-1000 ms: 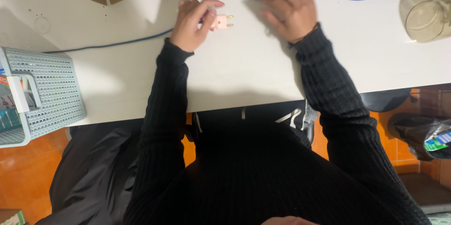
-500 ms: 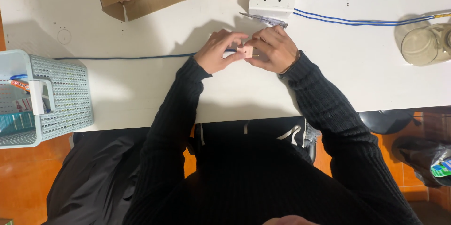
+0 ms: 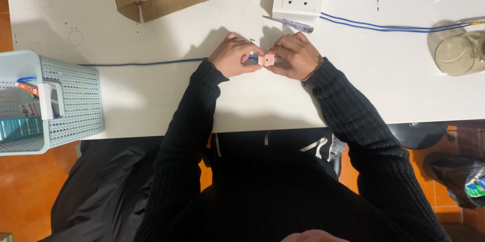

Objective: Repairing or assembling an electrical plug by connecting wires to terminals using a screwdriver.

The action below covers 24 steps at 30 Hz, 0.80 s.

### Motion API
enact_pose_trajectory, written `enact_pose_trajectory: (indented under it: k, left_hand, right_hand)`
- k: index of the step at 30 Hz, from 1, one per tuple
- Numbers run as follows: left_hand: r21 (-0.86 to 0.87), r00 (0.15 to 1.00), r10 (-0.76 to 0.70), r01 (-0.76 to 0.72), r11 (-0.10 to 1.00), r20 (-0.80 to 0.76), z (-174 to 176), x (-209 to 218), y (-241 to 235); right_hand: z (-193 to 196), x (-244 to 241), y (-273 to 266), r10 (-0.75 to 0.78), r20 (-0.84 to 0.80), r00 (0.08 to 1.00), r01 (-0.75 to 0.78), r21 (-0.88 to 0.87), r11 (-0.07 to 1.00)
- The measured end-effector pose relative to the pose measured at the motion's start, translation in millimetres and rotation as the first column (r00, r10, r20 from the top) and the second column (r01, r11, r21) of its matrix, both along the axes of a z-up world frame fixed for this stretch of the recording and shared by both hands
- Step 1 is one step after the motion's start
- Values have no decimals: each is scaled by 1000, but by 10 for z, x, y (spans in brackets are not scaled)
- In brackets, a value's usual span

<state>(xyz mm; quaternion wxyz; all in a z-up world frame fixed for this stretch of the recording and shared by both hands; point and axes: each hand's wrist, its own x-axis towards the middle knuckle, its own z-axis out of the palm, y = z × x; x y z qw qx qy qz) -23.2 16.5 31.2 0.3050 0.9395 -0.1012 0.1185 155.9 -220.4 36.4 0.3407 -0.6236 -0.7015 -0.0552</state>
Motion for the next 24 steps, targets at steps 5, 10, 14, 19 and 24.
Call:
enact_pose_trajectory:
  k: [5,10,14,19,24]
  left_hand:
    - [73,1000,6,-6,997,-8,-14,6,35]
    - [88,1000,6,-3,996,-26,-3,-17,18]
    - [90,1000,18,-17,996,-6,0,6,57]
    - [120,998,17,-23,992,56,111,-12,-99]
    - [157,976,-42,8,988,215,-41,41,-139]
  right_hand:
    - [50,-10,2,0,-9,1000,0,-15,1000]
    - [58,-27,-35,-18,-20,1000,17,-35,999]
    - [50,136,-62,-46,-74,996,44,-35,998]
    - [169,276,-197,-196,138,971,210,-93,973]
    - [43,390,-217,-265,301,916,323,-162,932]
